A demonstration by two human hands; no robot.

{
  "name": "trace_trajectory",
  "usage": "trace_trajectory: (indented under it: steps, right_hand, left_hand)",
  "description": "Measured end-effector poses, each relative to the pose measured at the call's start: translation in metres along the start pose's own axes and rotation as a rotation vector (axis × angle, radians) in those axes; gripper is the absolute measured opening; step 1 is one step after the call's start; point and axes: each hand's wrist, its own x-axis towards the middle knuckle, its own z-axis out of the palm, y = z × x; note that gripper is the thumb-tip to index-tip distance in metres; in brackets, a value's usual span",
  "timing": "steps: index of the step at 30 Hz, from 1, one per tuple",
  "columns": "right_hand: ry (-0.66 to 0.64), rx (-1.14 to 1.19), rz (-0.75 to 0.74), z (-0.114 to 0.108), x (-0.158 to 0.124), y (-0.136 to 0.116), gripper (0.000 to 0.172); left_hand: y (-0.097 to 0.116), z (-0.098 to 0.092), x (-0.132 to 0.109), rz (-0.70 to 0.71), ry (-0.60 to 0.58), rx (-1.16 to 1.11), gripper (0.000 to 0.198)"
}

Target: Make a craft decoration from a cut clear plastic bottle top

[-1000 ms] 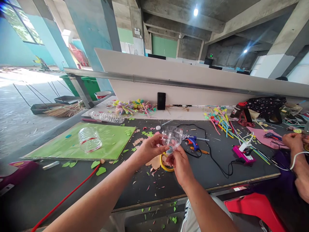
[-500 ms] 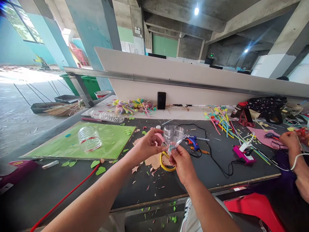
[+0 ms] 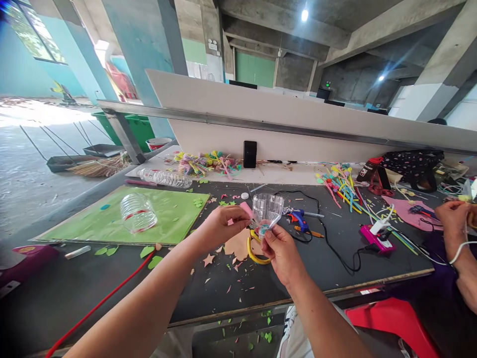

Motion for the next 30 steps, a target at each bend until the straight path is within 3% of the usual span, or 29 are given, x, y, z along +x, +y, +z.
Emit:
trace_trajectory:
  steps: [4, 8, 12, 15, 26, 30]
  right_hand:
    - [-0.054, -0.002, 0.020, 0.000, -0.001, -0.003, 0.033]
    - [-0.066, 0.005, 0.029, 0.002, -0.002, -0.005, 0.035]
    - [-0.099, 0.007, 0.025, 0.003, -0.004, -0.005, 0.036]
    - [-0.156, -0.002, 0.016, 0.001, -0.004, -0.004, 0.035]
    - [-0.249, -0.023, 0.045, 0.000, -0.009, -0.016, 0.038]
    - [-0.192, -0.088, -0.024, -0.003, -0.006, -0.010, 0.035]
  left_hand:
    - [0.004, 0.006, -0.003, 0.104, 0.098, 0.279, 0.018]
    - [0.008, 0.010, -0.004, 0.089, 0.117, 0.152, 0.024]
    - [0.008, 0.007, -0.002, -0.061, 0.074, -0.036, 0.005]
    - [0.008, 0.004, -0.001, -0.146, 0.072, -0.088, 0.014]
    - [0.010, 0.003, -0.001, -0.061, -0.007, -0.076, 0.021]
    - [0.012, 0.006, -0.001, -0.063, -0.009, -0.030, 0.021]
